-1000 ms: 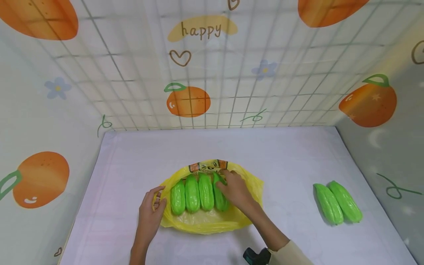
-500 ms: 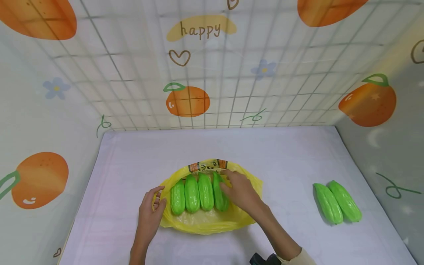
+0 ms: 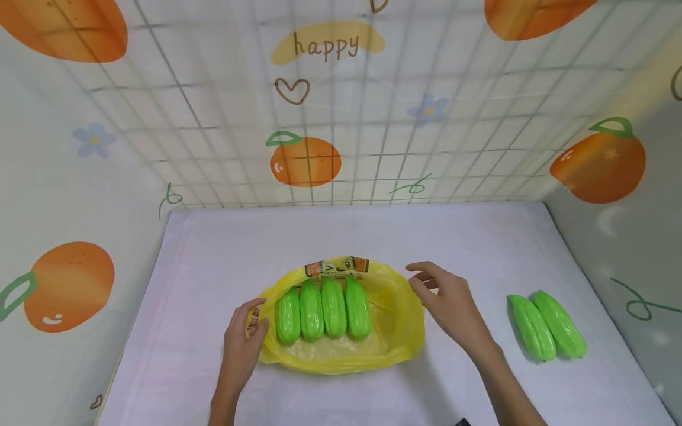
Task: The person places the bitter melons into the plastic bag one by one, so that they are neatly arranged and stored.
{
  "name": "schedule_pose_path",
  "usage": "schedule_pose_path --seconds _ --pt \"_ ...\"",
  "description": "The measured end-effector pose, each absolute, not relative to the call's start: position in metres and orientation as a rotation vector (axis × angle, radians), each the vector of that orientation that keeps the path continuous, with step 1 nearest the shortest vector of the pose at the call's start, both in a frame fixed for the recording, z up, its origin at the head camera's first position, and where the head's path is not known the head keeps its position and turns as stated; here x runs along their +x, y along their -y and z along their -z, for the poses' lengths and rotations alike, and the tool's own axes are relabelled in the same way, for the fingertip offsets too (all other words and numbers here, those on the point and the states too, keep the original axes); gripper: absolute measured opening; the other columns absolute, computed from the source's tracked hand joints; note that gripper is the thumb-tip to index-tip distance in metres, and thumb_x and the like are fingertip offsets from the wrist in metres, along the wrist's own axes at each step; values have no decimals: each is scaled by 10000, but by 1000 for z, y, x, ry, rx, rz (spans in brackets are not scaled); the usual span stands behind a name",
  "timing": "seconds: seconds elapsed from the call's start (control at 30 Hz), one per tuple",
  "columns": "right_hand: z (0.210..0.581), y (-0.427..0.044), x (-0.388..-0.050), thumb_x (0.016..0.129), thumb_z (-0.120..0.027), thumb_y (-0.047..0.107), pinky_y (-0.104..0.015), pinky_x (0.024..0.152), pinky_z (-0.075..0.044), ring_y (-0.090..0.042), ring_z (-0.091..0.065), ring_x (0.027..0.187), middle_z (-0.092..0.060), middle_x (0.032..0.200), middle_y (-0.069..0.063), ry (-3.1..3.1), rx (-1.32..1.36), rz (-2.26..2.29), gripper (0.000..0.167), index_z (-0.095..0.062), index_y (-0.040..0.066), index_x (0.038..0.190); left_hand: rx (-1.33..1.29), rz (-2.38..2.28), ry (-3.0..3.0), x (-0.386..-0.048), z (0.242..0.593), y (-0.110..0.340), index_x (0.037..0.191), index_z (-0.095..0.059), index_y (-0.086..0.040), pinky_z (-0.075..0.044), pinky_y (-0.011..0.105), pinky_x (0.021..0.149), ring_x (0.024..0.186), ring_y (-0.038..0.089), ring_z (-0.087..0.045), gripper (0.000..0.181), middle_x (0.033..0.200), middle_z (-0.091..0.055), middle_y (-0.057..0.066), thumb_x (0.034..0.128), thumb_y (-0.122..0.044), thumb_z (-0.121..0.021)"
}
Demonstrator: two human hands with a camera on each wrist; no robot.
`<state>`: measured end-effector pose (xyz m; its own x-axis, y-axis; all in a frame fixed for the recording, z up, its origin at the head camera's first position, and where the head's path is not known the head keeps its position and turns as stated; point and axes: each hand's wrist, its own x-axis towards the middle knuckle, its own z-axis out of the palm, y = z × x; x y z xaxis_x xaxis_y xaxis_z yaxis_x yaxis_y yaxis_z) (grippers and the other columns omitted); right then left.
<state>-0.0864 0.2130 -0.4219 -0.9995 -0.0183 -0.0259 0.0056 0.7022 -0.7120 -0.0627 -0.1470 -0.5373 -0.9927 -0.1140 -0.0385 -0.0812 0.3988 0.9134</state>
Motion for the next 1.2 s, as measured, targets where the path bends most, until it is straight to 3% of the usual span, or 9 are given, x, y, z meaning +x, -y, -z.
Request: schedule_pose_path --seconds 0.17,0.33,0.6,0.87,1.0,1.2 --pt "428 -253 -76 1001 -573 192 -274 636 -566 -263 -671 889 -698 1043 -134 -2940 65 1219 264 -652 96 1233 174 1687 2604 -63 537 146 1315 -585 -194 -489 259 743 920 181 -539 371 1106 -547 55 966 -75 -619" --pt "438 -292 -64 1010 -548 228 -298 610 -536 -216 -667 807 -698 1033 -141 -2969 175 1137 289 -642 98 1251 191 1706 2606 -63 538 146 1304 -583 -225 -487 260 726 918 173 -532 361 1102 -539 44 970 -92 -619" --pt "459 -342 -54 968 -512 169 -371 552 -433 -424 -643 917 -665 1087 -261 -3100 446 841 322 -642 2 1211 184 1716 2605 -63 537 145 1308 -579 -220 -496 269 747 938 175 -537 355 1121 -537 53 975 -98 -610" --pt "471 -366 -54 958 -496 116 -611 708 -424 -539 -507 1054 -499 1253 -370 -3021 778 656 425 -526 -69 1340 165 1707 2590 -64 538 146 1304 -586 -221 -494 264 737 927 172 -539 365 1113 -542 48 968 -83 -617" --pt "479 -374 -54 958 -483 101 -640 781 -417 -547 -480 1086 -476 1265 -375 -2982 844 633 435 -507 -78 1353 166 1709 2588 -63 538 147 1304 -586 -223 -492 263 731 923 181 -538 364 1111 -541 49 969 -85 -617" --pt "488 -385 -54 959 -493 106 -607 736 -412 -516 -493 1018 -482 1223 -380 -2948 874 669 435 -513 -88 1348 177 1702 2603 -63 537 148 1303 -582 -224 -489 262 734 918 181 -530 360 1113 -539 47 970 -93 -618"
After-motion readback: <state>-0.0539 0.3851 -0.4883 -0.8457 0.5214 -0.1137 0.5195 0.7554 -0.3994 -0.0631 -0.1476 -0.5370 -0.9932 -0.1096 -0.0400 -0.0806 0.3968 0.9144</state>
